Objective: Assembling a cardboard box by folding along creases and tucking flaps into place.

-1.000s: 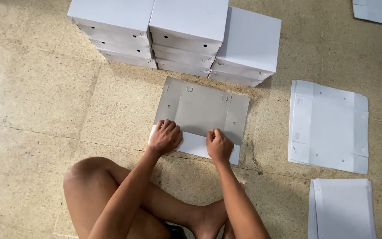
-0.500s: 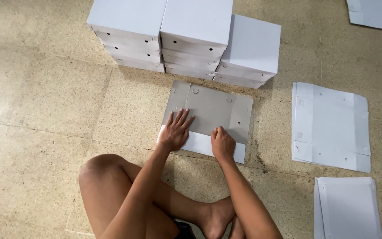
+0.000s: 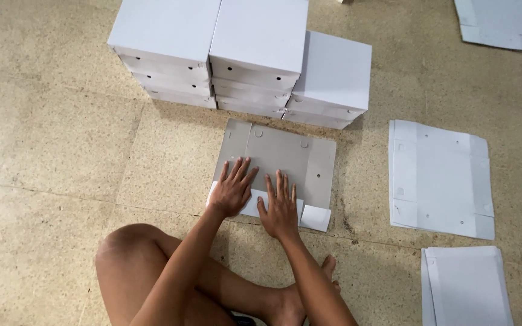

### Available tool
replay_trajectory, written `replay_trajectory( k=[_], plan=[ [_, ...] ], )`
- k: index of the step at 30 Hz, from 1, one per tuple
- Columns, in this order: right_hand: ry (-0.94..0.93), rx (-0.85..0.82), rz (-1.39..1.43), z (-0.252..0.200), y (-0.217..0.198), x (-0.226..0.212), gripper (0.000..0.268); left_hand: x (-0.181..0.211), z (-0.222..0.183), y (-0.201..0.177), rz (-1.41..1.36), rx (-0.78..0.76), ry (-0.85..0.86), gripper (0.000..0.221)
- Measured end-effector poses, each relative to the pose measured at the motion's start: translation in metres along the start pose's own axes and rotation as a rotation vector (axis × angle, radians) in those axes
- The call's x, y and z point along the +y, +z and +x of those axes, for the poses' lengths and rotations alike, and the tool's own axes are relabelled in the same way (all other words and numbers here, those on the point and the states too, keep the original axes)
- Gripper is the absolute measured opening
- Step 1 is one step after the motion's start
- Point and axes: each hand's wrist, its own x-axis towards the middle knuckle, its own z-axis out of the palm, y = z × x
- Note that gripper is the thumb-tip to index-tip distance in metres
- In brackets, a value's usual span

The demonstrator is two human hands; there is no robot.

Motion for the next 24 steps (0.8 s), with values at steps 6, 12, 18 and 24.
replay_trajectory(
  k=[6, 12, 18, 24],
  plan=[
    [-0.030, 0.047, -0.018, 0.001, 0.029, 0.023, 0.063, 0.055, 0.013, 0.015, 0.203, 0.031, -0.045, 0.064],
    [-0.117, 0.187, 0.080, -0.005, 0.078, 0.061, 0.066, 0.086, -0.004, 0.047, -0.317, 0.218, -0.007, 0.061],
    [-0.106, 0.224, 0.284, 0.004, 0.089, 0.075, 0.071, 0.085, 0.003, 0.049, -0.295, 0.116, -0.108, 0.062],
    [-0.063, 0.108, 0.093, 0.012, 0.078, 0.071, 0.097, 0.087, 0.004, 0.040, -0.299, 0.013, -0.133, 0.061]
  ],
)
